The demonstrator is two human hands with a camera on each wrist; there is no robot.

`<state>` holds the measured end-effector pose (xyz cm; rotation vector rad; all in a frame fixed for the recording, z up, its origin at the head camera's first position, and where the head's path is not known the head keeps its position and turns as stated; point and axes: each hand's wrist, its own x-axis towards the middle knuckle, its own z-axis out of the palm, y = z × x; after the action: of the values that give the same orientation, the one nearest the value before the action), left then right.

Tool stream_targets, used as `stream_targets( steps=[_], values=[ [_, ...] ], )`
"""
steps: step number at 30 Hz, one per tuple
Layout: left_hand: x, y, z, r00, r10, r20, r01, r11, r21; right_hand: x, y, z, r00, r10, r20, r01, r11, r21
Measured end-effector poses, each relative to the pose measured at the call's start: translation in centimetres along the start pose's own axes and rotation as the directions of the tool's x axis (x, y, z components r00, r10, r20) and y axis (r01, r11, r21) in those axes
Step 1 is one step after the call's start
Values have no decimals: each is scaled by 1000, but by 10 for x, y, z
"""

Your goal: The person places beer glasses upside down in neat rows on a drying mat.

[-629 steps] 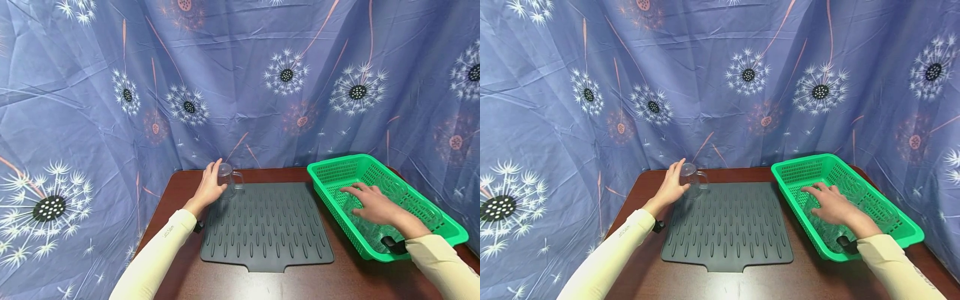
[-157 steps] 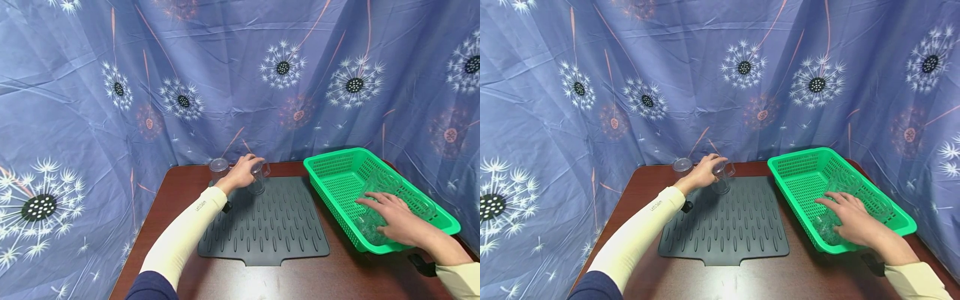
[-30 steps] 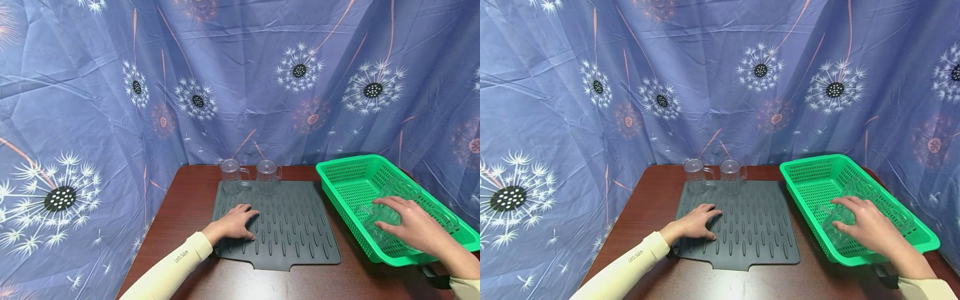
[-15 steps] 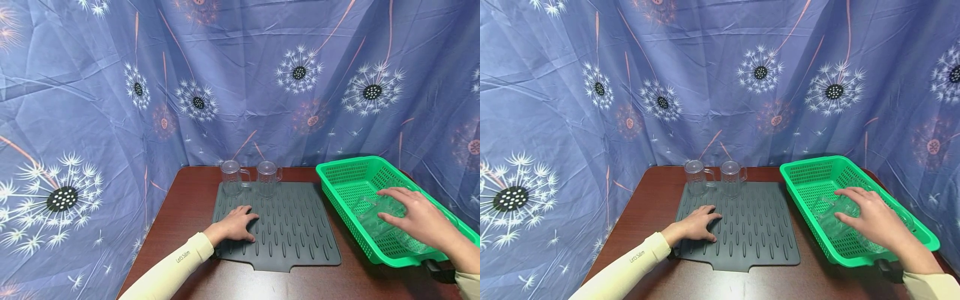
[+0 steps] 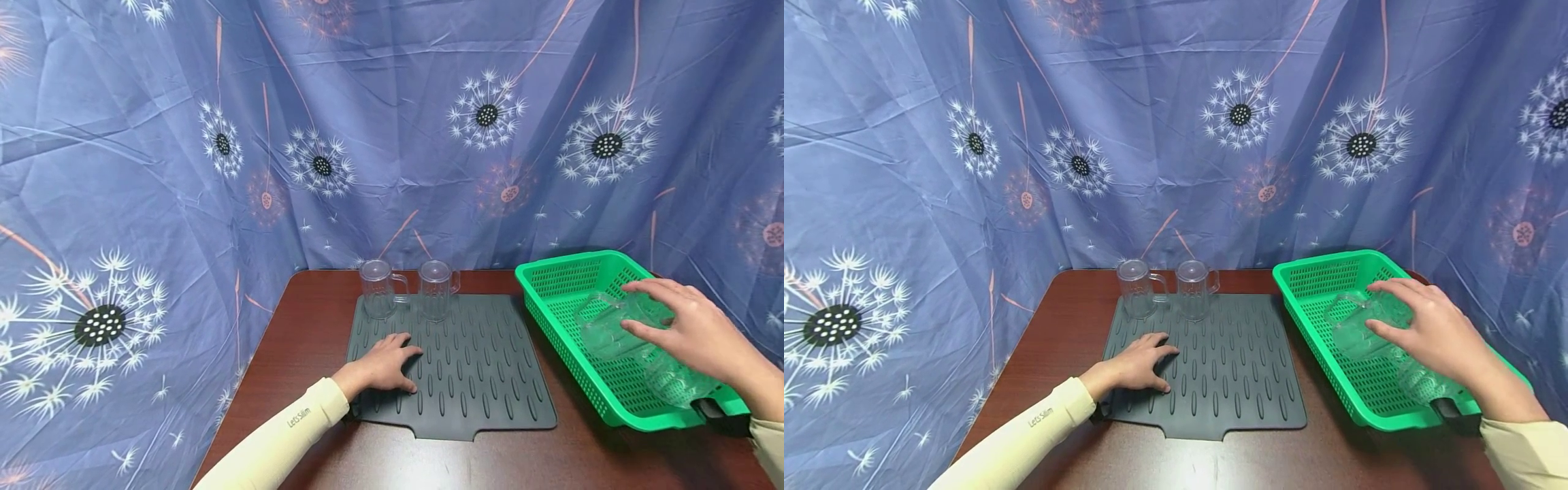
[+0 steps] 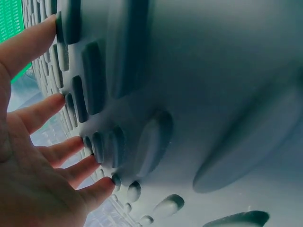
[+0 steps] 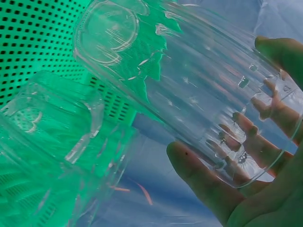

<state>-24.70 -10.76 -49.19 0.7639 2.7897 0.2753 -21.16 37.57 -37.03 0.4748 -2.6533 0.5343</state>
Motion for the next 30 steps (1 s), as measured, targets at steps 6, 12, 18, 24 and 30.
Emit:
stream_targets(
  steps=[6, 12, 18, 24, 30],
  values=[
    [0, -1, -1, 1000, -4, 3, 4, 1000, 3, 9, -4, -4, 1000, -1, -19, 1, 1000, 8],
    [0, 0, -2, 1000, -4, 9, 4, 1000, 1, 13, -10, -6, 999, 32, -43, -32, 999, 8],
    [0, 0, -1, 1000, 1, 7, -1, 1000, 10, 18, -16, -4, 994, 44, -99, -38, 997, 64],
    [1, 0, 0, 1000, -2, 17, 1, 1000, 21, 23, -22, 4, 980, 56, -192, -22, 984, 178],
    [1, -1, -1, 1000, 1, 24, -1, 1000, 24, 26, -32, 13, 970, 82, -229, -22, 967, 254]
  ],
)
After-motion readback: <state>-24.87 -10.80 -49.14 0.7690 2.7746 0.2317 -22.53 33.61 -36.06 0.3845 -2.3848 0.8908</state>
